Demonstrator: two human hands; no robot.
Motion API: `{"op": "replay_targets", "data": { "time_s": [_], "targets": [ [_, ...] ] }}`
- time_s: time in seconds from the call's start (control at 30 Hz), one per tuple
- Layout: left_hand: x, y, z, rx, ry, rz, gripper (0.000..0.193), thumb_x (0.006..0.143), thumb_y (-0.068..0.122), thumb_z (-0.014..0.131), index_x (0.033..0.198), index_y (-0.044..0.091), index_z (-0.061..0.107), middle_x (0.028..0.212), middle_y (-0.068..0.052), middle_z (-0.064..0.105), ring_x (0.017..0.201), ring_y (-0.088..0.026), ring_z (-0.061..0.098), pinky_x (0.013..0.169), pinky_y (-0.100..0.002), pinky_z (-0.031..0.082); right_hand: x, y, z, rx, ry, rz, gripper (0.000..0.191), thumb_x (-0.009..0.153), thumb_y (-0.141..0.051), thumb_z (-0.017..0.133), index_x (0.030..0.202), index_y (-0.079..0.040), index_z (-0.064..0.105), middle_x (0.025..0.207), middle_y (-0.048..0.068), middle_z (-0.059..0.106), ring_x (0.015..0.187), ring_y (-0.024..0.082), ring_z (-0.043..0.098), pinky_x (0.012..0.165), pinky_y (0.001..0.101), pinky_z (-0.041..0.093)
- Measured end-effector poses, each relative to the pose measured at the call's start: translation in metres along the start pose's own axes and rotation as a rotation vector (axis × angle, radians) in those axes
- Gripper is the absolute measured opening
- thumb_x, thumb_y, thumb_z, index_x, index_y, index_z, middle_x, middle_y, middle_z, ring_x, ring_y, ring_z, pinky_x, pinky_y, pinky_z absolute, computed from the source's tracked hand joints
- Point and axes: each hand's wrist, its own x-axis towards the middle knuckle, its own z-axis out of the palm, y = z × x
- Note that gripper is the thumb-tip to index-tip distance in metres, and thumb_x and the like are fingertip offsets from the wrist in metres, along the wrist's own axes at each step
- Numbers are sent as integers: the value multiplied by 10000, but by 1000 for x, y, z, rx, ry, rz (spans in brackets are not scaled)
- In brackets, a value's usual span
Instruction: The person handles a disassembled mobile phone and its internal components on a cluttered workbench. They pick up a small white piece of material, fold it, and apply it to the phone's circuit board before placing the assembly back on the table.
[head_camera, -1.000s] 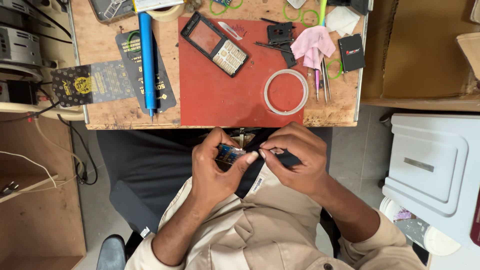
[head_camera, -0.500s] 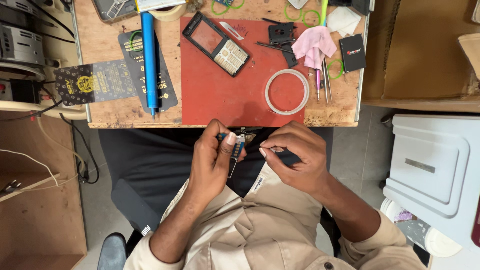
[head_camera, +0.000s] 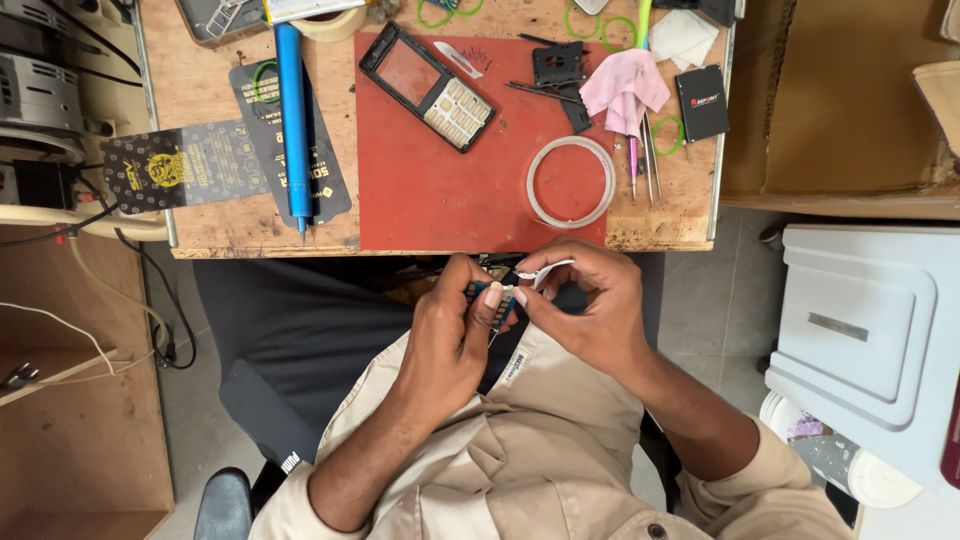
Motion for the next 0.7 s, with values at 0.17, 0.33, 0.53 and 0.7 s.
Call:
{"op": "replay_targets", "data": {
  "time_s": [0.17, 0.33, 0.53, 0.7],
  "targets": [
    [0, -3, 5, 98, 12, 54, 186, 1071, 179, 533, 981, 18, 507, 728, -121, 705, 649, -240, 725, 589, -350, 533, -4, 6, -1, 114, -26, 95, 250, 862, 67, 773, 1093, 27, 687, 996, 48, 725, 790, 46, 649, 679, 210, 525],
    [2, -5, 7, 94, 45, 85, 213, 1068, 196, 549, 963, 18, 496, 728, -118, 702, 669, -239, 760, 574, -344, 560, -3, 9, 0, 186, -40, 87, 286, 870, 77, 768, 1134, 36, 667, 1027, 45, 699, 839, 49, 646, 712, 217, 539],
    [0, -1, 3, 26, 9, -1, 202, 1079, 189, 522, 972, 18, 503, 717, -108, 699, 628, -217, 721, 573, -340, 543, 0, 6, -5, 209, -84, 90, 264, 898, 60, 762, 1140, 40, 660, 1030, 51, 691, 871, 53, 650, 715, 216, 537],
    [0, -3, 4, 36, 15, -20, 228, 1074, 190, 527, 922, 22, 505, 676, -102, 681, 590, -204, 712, 548, -334, 542, 2, 5, 0, 232, -73, 105, 282, 898, 26, 785, 1149, 36, 657, 1009, 51, 696, 883, 57, 663, 705, 216, 553]
  ]
}}
